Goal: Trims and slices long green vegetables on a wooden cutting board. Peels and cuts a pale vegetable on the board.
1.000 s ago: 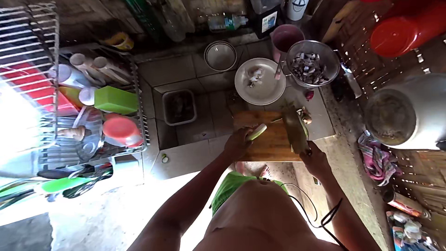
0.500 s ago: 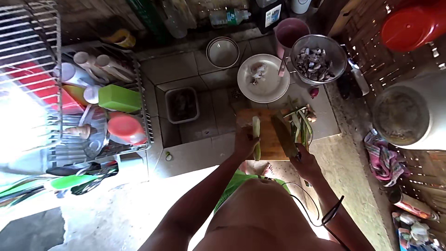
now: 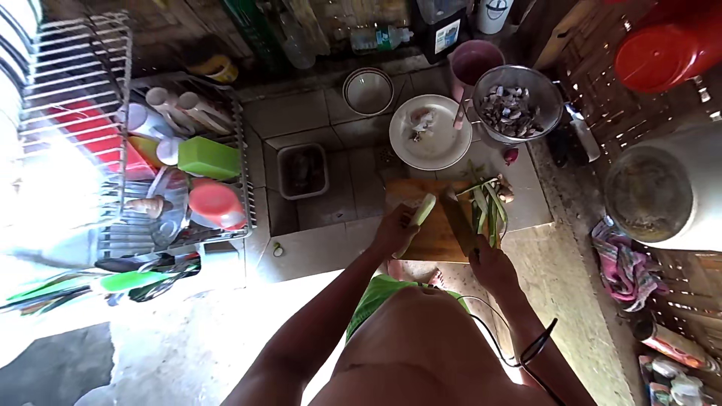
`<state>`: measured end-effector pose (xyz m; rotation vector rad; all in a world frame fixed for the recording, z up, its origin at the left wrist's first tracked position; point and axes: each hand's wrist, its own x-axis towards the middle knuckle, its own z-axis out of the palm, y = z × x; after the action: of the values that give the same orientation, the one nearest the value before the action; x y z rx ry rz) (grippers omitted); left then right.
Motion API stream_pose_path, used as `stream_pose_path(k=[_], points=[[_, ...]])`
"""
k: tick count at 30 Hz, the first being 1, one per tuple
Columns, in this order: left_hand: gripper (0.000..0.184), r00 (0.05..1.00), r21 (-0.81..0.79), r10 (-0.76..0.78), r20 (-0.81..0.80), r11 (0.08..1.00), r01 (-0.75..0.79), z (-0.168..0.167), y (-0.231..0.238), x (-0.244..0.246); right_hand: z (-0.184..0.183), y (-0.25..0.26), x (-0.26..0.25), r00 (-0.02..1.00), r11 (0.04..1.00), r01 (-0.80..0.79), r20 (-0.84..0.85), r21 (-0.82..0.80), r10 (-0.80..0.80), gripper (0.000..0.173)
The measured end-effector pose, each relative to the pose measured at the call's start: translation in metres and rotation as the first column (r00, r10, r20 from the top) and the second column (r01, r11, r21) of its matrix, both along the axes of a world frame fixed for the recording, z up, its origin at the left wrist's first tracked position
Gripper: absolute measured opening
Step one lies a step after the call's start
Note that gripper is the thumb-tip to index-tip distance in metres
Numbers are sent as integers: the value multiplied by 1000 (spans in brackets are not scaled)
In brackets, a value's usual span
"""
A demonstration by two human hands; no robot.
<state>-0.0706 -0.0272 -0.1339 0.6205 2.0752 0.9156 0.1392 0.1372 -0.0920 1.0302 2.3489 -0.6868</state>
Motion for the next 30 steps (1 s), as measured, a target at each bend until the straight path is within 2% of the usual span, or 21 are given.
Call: stream_pose_path(k=[2, 7, 11, 14, 16, 20, 27, 30], points=[[45, 1000, -20, -4, -12, 1000, 4, -1, -2, 2, 0, -2, -1, 1000, 1000, -4, -5, 10, 4, 43], [54, 991, -10, 136, 7, 991, -135, -6, 3, 9, -1, 3, -4, 1000, 999, -16, -7, -45, 15, 46], [63, 947, 96, 253, 197, 956, -276, 1, 11, 12, 1, 4, -4, 1000, 998, -27, 6, -55, 27, 49], [56, 941, 224, 204, 270, 937, -267, 13, 14, 10, 0, 4, -3, 1000, 999, -27, 5, -41, 27, 50], [46, 954, 291, 159, 254, 928, -232, 19, 14, 6, 0, 4, -3, 1000, 999, -28, 8, -39, 28, 49], [41, 979, 324, 95, 180, 934, -151, 41, 15, 1, 0, 5, -2, 1000, 999, -20, 6, -42, 21, 50], [45, 989, 409, 45, 138, 907, -98, 49, 15, -7, -1, 5, -1, 1000, 999, -17, 10, -27, 17, 52], [49, 973, 442, 138, 185, 872, -208, 39, 13, -7, -5, 8, 2, 1000, 999, 2, -18, -38, -3, 48]])
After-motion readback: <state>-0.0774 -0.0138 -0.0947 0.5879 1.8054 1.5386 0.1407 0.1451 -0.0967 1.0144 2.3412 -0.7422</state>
